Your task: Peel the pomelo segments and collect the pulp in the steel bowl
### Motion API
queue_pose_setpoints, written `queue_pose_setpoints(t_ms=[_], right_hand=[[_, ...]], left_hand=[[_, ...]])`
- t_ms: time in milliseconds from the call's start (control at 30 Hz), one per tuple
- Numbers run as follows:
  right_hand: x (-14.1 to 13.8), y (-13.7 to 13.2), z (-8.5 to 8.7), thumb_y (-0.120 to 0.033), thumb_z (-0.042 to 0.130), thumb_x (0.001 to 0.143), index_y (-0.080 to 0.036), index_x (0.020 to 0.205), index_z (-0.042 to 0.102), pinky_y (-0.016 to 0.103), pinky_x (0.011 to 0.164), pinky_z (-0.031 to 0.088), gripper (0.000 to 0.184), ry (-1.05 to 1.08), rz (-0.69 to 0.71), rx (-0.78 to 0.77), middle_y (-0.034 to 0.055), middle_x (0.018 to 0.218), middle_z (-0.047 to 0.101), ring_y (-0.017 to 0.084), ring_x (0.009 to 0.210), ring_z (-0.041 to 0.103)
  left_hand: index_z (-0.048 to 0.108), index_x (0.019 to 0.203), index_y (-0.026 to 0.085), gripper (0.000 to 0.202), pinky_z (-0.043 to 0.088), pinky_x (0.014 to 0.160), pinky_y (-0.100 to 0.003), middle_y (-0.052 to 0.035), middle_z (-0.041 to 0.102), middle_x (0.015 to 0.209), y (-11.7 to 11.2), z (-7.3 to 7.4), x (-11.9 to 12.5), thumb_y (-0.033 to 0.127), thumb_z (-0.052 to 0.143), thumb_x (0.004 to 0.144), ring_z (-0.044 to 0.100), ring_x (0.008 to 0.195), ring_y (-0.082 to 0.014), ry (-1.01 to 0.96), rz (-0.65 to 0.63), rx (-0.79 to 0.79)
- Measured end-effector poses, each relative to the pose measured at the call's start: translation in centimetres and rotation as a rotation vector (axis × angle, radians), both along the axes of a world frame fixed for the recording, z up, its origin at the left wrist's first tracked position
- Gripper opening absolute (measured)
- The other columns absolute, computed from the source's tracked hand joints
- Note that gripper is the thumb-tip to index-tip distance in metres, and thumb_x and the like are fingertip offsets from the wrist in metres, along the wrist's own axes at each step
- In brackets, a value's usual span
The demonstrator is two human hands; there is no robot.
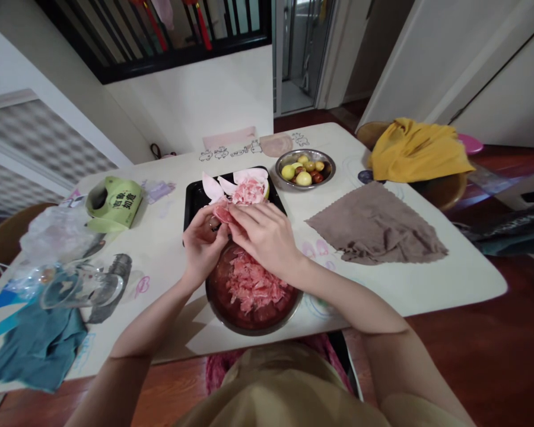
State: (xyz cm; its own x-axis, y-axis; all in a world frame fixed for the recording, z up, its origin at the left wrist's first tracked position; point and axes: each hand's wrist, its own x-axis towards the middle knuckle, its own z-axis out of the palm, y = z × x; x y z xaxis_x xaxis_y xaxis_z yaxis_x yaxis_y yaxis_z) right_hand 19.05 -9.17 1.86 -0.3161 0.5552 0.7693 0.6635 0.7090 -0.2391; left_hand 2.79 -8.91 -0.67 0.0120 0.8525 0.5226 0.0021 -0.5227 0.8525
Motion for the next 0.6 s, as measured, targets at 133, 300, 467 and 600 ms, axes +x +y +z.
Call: queue_pose_setpoints(t_ms=[133, 300, 467, 600], right_hand=[[-0.3, -0.2, -0.7, -0.015, 0.057, 0.098, -0.015, 0.118, 0.073, 0.037, 0.088, 0.062, 0.026, -0.002, -0.028, 0.044, 0.0083, 0.111, 0.080, 0.021, 0.095, 0.077], [-0.3, -0.1, -0.7, -0.018, 0.061, 0.095, -0.021, 0.111, 0.077, 0.036, 0.083, 0.063, 0.023, 0.100, -0.047, -0.047, 0.0048, 0.104, 0.082, 0.021, 0.088, 0.078], [0.0, 0.4, -0.5, -0.019, 0.067, 0.091, -0.024, 0.103, 0.079, 0.034, 0.078, 0.061, 0.018, 0.153, -0.087, -0.141, 0.0022, 0.097, 0.082, 0.021, 0.083, 0.078], [0.2, 0.8, -0.5, -0.021, 0.067, 0.091, -0.022, 0.113, 0.076, 0.036, 0.080, 0.062, 0.024, 0.141, -0.081, -0.209, 0.0048, 0.105, 0.081, 0.023, 0.088, 0.078]], left_hand=[[0.065, 0.120, 0.021, 0.028, 0.062, 0.093, -0.031, -0.0066, 0.071, 0.115, 0.0, 0.0, 0.0, 0.025, 0.069, 0.092, 0.070, 0.105, -0.0169, 0.016, -0.007, 0.005], [0.066, 0.122, 0.022, 0.030, 0.063, 0.089, -0.030, -0.0074, 0.072, 0.119, 0.1, -0.1, 0.0, 0.026, 0.068, 0.093, 0.070, 0.107, -0.0178, 0.027, -0.007, 0.014], [0.065, 0.125, 0.022, 0.033, 0.064, 0.086, -0.031, -0.0084, 0.074, 0.116, 0.4, -0.5, 0.2, 0.031, 0.069, 0.093, 0.072, 0.103, -0.0186, -0.009, -0.037, -0.025], [0.063, 0.130, 0.024, 0.041, 0.063, 0.091, -0.032, -0.0095, 0.071, 0.124, 0.6, -0.5, 0.1, 0.032, 0.072, 0.091, 0.071, 0.113, -0.0210, -0.034, -0.092, -0.056]])
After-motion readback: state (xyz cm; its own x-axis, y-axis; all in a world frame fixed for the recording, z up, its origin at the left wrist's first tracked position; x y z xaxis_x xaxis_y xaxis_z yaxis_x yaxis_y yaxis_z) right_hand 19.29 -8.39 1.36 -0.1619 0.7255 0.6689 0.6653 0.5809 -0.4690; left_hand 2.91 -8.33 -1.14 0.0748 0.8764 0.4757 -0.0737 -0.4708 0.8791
